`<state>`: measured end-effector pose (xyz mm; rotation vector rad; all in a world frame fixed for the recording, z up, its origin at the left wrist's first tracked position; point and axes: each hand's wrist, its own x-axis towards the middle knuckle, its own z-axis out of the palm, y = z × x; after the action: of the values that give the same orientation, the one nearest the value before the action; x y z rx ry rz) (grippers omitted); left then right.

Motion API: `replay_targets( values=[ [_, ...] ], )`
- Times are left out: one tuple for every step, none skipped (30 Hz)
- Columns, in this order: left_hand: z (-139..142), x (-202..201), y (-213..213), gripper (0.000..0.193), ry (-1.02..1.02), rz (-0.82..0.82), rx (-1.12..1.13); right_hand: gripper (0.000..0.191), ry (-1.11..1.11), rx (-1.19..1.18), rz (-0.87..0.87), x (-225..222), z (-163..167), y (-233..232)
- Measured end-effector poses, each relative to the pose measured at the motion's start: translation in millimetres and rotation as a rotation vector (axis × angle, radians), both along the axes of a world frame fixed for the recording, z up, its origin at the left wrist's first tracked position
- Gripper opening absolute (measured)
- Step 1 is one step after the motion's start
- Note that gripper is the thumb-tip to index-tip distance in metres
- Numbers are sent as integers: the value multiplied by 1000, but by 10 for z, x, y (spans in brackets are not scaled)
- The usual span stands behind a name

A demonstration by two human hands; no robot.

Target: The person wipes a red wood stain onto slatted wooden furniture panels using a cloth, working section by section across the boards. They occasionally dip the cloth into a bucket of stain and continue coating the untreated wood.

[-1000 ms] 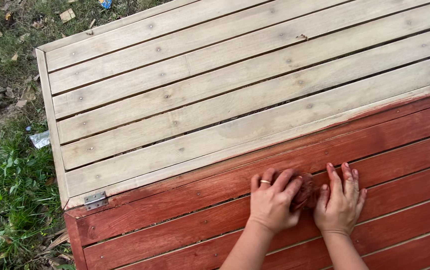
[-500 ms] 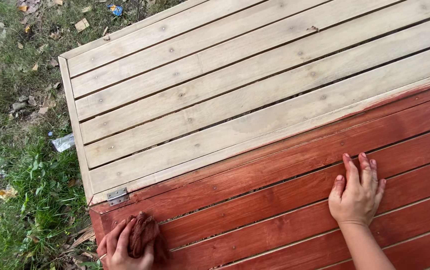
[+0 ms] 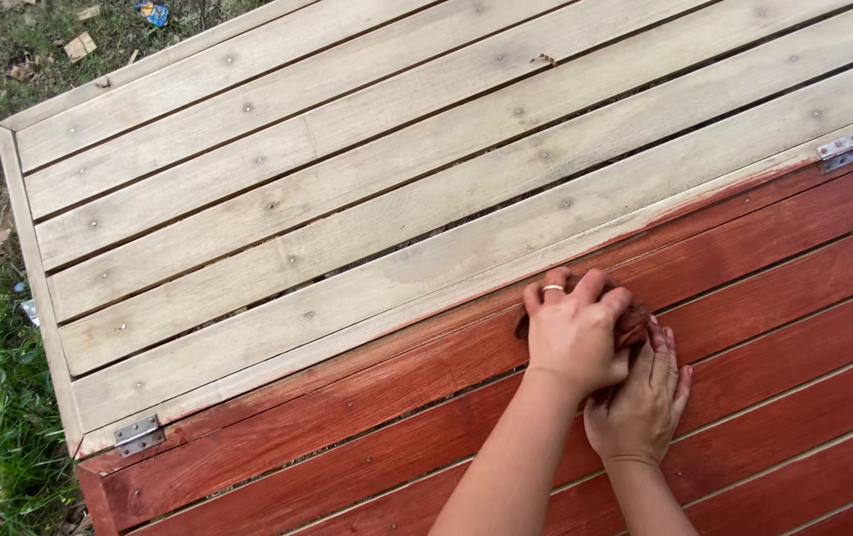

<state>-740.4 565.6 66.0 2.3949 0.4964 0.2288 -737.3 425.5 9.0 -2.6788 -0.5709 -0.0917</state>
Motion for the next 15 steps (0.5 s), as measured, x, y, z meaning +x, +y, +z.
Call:
replay_targets(
  values=[
    [-5, 135, -42, 53, 30, -35, -5, 76, -33, 4, 16, 8, -4, -6],
    [-15, 200, -55, 53, -14, -38, -4, 75, -52, 6, 31, 6, -4, -9],
    [-20, 195, -28, 54, -56, -36, 0, 75, -71, 12, 51, 10, -1, -11],
    [-24, 110, 37, 54, -104, -32, 14, 69, -39, -7, 33, 7, 3, -12],
    [-29, -39, 139, 56, -92, -25, 5, 63, -16, -25, 12, 6, 10, -9],
    [-24, -255, 277, 58, -81, -24, -10, 58, 6, -49, -14, 2, 17, -8],
    [-9, -554, 463, 62, -107, 9, 19, 58, -6, -54, -12, -2, 26, -1],
    [16, -890, 677, 59, -138, 27, 49, 58, -8, -61, -5, -6, 35, 3],
    [56, -1297, 915, 62, -139, 60, 121, 58, -14, -63, 3, -11, 42, 13],
    [87, -1713, 1162, 62, -142, 81, 155, 58, -14, -68, -3, -16, 51, 20],
    [126, -2168, 1411, 66, -77, 112, 188, 59, -15, -70, -7, -19, 54, 28],
    [133, -2592, 1616, 66, -69, 190, 260, 59, -14, -67, -8, -24, 59, 36],
    [133, -3003, 1839, 67, -8, 247, 282, 59, -20, -70, -10, -26, 58, 41],
    [100, -3353, 1981, 67, -64, 308, 324, 60, -25, -78, -15, -31, 59, 46],
    [46, -3629, 2095, 70, -10, 363, 350, 60, -23, -89, -18, -33, 56, 45]
  ],
)
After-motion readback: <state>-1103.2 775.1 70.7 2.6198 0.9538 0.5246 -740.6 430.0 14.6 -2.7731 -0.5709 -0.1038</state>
